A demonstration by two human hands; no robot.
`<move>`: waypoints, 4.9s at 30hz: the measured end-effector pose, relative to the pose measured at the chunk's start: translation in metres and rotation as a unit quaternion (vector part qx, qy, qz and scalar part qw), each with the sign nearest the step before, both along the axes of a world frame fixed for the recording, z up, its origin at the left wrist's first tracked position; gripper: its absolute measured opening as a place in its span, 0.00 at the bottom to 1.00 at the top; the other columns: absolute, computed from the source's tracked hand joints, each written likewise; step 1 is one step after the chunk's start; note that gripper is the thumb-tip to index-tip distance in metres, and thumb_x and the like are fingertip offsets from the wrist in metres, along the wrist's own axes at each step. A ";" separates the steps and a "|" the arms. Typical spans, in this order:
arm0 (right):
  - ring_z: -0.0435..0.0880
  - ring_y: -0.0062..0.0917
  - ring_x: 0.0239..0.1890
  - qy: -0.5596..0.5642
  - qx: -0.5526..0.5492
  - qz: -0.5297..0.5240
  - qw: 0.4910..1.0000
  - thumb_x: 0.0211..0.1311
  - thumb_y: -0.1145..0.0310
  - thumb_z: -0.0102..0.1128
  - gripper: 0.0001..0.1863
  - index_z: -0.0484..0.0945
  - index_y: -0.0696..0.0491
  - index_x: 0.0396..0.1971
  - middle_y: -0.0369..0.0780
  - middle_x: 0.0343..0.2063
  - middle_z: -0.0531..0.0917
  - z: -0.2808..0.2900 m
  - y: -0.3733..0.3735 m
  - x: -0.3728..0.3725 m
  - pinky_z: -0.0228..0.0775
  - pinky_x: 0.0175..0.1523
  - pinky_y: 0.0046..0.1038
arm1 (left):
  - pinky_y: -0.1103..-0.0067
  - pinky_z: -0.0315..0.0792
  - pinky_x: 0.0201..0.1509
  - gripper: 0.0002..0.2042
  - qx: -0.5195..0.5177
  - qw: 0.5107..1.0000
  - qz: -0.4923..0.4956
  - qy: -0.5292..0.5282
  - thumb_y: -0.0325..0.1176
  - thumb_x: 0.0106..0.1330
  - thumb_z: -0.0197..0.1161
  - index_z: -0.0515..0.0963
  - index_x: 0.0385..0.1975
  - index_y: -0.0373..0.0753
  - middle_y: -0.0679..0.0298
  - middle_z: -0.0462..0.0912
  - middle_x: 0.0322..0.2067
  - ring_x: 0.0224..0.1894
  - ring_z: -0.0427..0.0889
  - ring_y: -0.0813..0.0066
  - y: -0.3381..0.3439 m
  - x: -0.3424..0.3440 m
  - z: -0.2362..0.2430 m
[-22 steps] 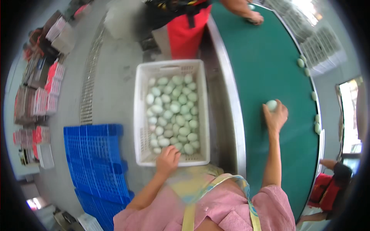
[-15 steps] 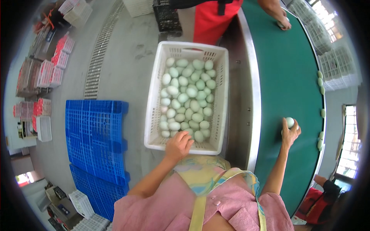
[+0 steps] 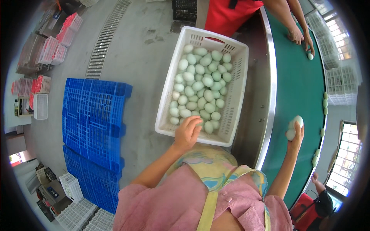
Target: The person picks light green eggs from a white plastic basket and places them onto a moving green conveyor belt. They work alongside other staff members in a processing facility, continuously transferring eggs from the basket to the belt.
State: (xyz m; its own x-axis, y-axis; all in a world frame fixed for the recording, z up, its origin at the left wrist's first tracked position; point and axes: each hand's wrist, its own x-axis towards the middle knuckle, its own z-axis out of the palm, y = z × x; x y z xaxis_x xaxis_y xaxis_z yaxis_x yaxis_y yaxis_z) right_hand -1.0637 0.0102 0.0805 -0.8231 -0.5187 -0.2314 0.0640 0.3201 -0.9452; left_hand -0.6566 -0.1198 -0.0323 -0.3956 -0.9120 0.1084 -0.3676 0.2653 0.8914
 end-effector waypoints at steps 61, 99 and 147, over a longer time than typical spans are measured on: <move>0.60 0.40 0.70 0.316 0.238 0.587 0.707 0.53 0.66 0.56 0.34 0.65 0.60 0.62 0.50 0.63 0.68 -0.309 -0.286 0.172 0.44 0.74 0.46 | 0.68 0.72 0.49 0.11 -0.124 0.944 0.186 -0.242 0.31 0.68 0.51 0.81 0.33 0.35 0.56 0.79 0.44 0.45 0.78 0.58 -0.087 0.038 -0.125; 0.44 0.49 0.74 0.401 0.179 0.166 0.883 0.56 0.48 0.64 0.42 0.61 0.53 0.66 0.56 0.70 0.51 -0.179 -0.112 0.064 0.35 0.75 0.49 | 0.63 0.71 0.45 0.15 -0.299 0.909 0.114 -0.267 0.37 0.74 0.49 0.82 0.38 0.36 0.52 0.80 0.38 0.41 0.77 0.52 -0.140 0.018 -0.157; 0.51 0.54 0.71 0.331 0.059 0.171 0.926 0.59 0.49 0.63 0.38 0.64 0.57 0.63 0.60 0.67 0.53 -0.156 -0.067 -0.074 0.41 0.73 0.51 | 0.63 0.70 0.50 0.15 -0.319 0.905 0.127 -0.251 0.34 0.74 0.50 0.79 0.39 0.27 0.48 0.79 0.40 0.43 0.77 0.50 -0.092 -0.110 -0.113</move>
State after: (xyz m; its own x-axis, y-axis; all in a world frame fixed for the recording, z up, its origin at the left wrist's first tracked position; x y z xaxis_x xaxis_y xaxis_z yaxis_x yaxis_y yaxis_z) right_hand -1.1379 -0.0567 -0.0752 -0.5976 -0.7779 0.1940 -0.6413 0.3186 -0.6980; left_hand -0.7666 -0.2121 -0.1454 -0.3278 -0.7958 0.5092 -0.8051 0.5173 0.2903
